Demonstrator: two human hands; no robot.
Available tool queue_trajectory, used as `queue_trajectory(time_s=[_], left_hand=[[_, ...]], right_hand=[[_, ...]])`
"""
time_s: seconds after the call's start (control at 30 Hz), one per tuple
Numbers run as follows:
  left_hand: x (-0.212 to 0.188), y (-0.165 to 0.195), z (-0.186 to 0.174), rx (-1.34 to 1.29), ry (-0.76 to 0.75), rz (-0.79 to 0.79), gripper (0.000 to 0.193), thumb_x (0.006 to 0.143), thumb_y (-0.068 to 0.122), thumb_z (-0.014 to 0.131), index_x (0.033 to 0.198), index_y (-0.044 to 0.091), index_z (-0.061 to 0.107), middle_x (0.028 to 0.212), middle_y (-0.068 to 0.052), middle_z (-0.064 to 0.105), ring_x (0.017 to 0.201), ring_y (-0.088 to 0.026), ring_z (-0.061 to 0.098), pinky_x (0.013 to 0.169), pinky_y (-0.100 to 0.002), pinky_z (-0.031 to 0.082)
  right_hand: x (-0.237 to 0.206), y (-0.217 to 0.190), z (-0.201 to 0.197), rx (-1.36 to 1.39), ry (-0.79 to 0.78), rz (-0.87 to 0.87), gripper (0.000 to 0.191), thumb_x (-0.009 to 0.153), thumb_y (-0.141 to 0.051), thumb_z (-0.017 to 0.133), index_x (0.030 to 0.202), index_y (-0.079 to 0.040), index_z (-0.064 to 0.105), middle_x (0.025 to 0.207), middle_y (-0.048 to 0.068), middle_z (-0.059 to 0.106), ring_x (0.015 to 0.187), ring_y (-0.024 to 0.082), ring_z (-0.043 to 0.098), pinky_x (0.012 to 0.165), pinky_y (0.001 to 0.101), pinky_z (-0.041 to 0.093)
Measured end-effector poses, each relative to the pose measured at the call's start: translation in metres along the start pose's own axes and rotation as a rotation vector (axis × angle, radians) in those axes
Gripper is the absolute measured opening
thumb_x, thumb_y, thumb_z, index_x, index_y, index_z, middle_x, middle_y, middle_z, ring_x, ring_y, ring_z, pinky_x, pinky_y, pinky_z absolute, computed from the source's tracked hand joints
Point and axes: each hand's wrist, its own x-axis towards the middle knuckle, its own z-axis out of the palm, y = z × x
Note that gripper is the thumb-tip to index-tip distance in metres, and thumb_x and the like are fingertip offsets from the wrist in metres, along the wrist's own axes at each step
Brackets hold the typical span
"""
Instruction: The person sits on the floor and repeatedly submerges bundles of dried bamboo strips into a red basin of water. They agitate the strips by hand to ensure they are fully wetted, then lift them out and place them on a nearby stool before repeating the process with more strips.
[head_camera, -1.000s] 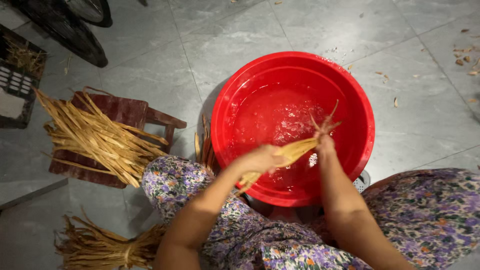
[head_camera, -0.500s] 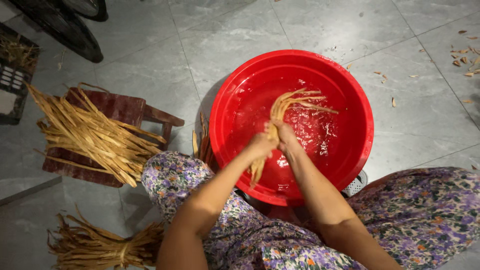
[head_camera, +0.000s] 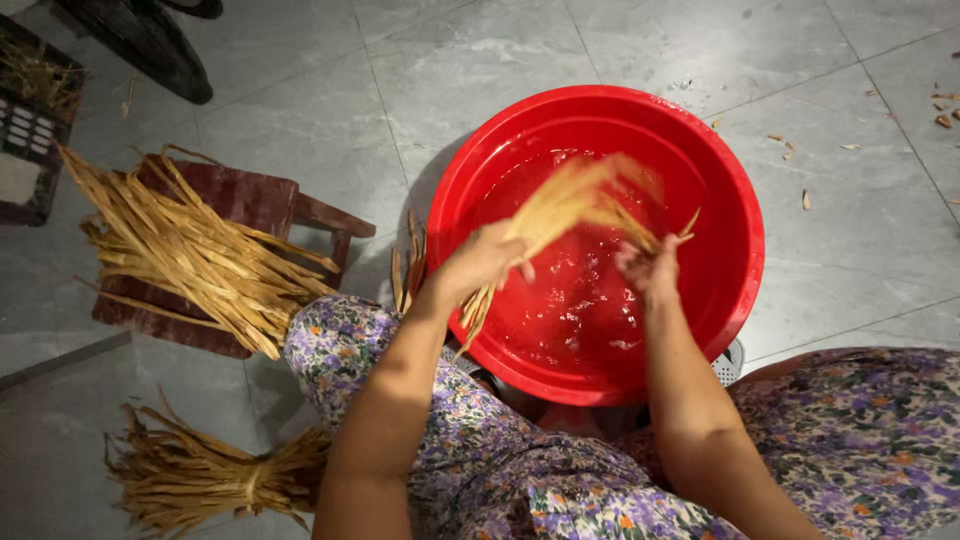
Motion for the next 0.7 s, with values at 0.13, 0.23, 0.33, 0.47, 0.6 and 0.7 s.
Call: queue_trajectory(time_s=[0.13,0.23,0.33,0.47,0.6,0.7], left_hand=[[0.037,-0.028,0.014,0.012,0.121,-0.058,0.033,0.097,0.024,0.058,0.12,0.004,0.068,0.073,0.0,0.071,0.05,-0.012,0.058,0.044,-0.028,0.049],[0.055,-0.054,0.042,0.074,0.123,-0.137,0.031,0.097,0.026,0.057,0.11,0.001,0.07,0.072,-0.004,0.072,0.052,-0.015,0.063,0.046,-0.033,0.051],[0.046,-0.072,0.078,0.271,0.066,-0.197,0.03,0.098,0.028,0.055,0.102,0.001,0.067,0.066,-0.012,0.068,0.053,-0.019,0.065,0.049,-0.035,0.052],[0.01,-0.07,0.097,0.428,-0.2,-0.137,0.038,0.102,0.032,0.055,0.098,-0.003,0.068,0.066,-0.01,0.068,0.057,-0.018,0.066,0.054,-0.033,0.052],[-0.027,-0.039,0.06,0.204,-0.31,-0.085,0.037,0.097,0.034,0.061,0.113,0.002,0.068,0.075,0.0,0.066,0.06,-0.012,0.061,0.054,-0.029,0.052],[-0.05,-0.018,0.019,-0.018,-0.3,-0.039,0.039,0.102,0.032,0.06,0.124,0.001,0.07,0.077,0.001,0.062,0.061,-0.01,0.052,0.052,-0.026,0.042]], right_hand=[[-0.041,0.03,0.063,-0.221,-0.249,0.123,0.063,0.101,-0.06,0.039,0.123,-0.003,0.051,0.102,0.013,0.072,0.086,0.022,0.074,0.08,0.0328,0.065],[-0.038,0.064,0.086,-0.281,-0.495,0.143,0.048,0.1,-0.041,0.055,0.121,0.003,0.055,0.095,0.014,0.07,0.08,0.023,0.071,0.072,0.0361,0.062],[-0.012,0.087,0.066,-0.239,-0.489,0.129,0.035,0.104,-0.028,0.058,0.118,0.003,0.057,0.092,0.015,0.068,0.075,0.023,0.066,0.067,0.0359,0.059],[0.029,0.068,0.006,-0.346,0.021,0.084,0.024,0.105,-0.024,0.057,0.109,-0.001,0.062,0.098,0.011,0.065,0.069,0.017,0.062,0.06,0.0296,0.057],[0.042,0.031,-0.044,-0.243,0.182,-0.058,0.028,0.103,-0.024,0.059,0.116,0.0,0.068,0.103,0.006,0.071,0.068,0.012,0.057,0.054,0.027,0.049],[0.036,0.02,-0.049,0.067,0.133,-0.119,0.044,0.102,-0.036,0.056,0.125,0.001,0.061,0.1,0.012,0.068,0.075,0.017,0.064,0.062,0.0313,0.058]])
